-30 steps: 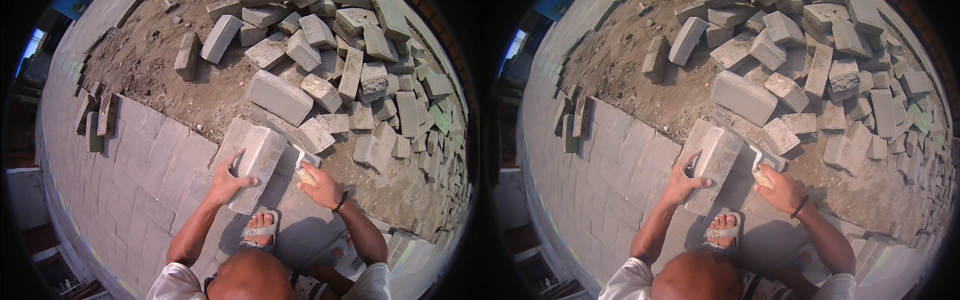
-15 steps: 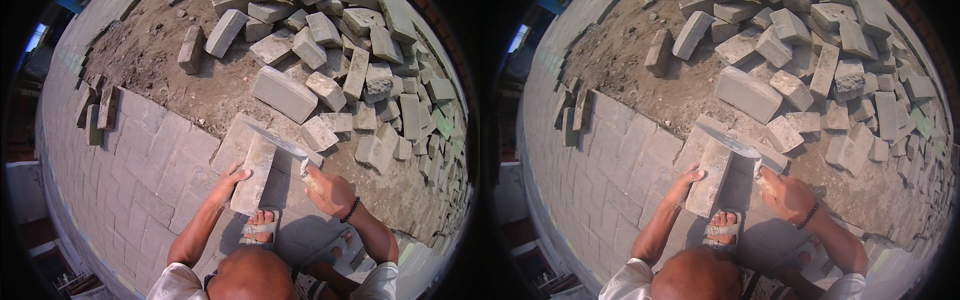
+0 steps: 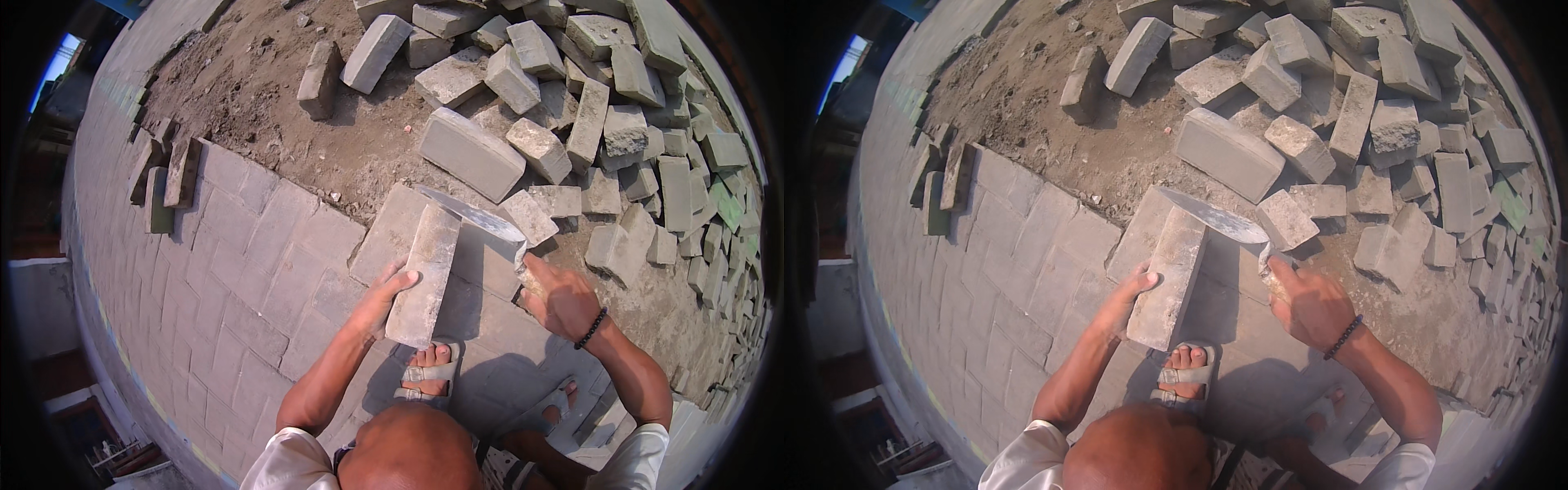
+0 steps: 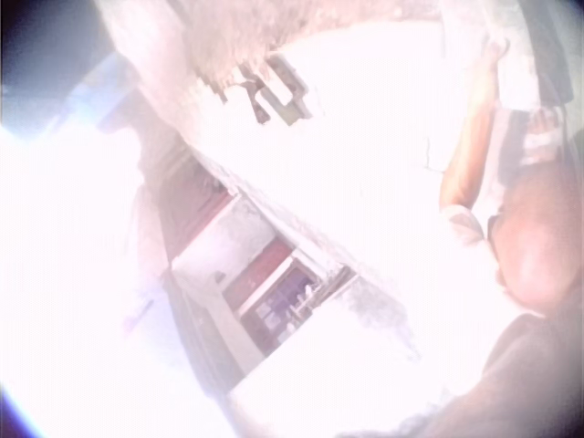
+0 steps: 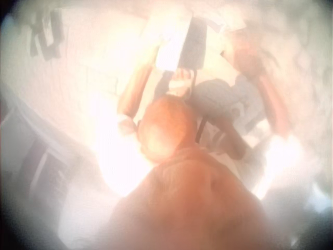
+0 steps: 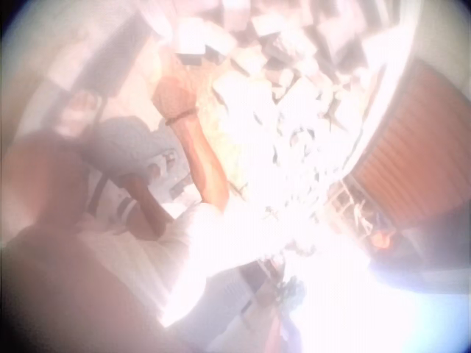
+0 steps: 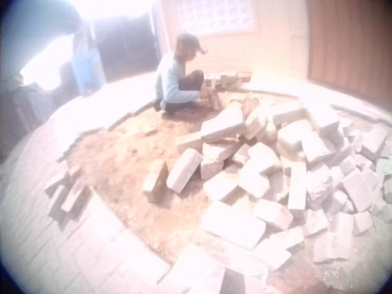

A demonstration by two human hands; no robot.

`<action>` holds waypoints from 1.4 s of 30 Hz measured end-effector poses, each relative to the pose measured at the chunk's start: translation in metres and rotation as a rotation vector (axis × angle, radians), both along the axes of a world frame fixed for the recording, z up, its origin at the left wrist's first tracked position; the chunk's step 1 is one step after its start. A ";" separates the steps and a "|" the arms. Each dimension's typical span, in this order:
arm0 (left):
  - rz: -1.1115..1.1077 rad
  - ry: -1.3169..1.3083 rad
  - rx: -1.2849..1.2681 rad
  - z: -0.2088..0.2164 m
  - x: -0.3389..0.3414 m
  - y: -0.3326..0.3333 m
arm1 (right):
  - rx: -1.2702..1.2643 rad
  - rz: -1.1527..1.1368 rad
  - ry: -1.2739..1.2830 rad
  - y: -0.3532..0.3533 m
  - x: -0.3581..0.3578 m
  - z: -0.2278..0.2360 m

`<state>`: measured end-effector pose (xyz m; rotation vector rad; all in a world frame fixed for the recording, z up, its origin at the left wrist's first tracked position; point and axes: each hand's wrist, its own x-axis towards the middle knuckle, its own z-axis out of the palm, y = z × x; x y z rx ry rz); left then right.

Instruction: The person repeatedly picks up rectangular bricks from a pile and scrapes their surfaces with a trowel to remove residue. The person handles each brick individually, scraping multiple sides before placing it back on the pile.

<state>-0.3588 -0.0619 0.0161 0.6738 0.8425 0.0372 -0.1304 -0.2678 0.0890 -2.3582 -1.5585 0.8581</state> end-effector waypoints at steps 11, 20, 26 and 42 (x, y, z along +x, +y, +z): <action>0.051 -0.040 -0.238 -0.021 -0.007 -0.010 | -0.172 0.187 0.042 0.003 -0.016 0.037; 0.133 -0.364 -0.566 -0.046 0.010 -0.019 | -0.095 0.184 -0.011 0.015 -0.005 0.036; 0.152 -0.354 -0.721 -0.056 0.011 -0.021 | -0.147 0.076 -0.195 0.036 0.046 0.004; 0.145 -0.257 -0.625 -0.050 0.007 -0.015 | -0.126 0.226 -0.001 -0.015 0.014 0.047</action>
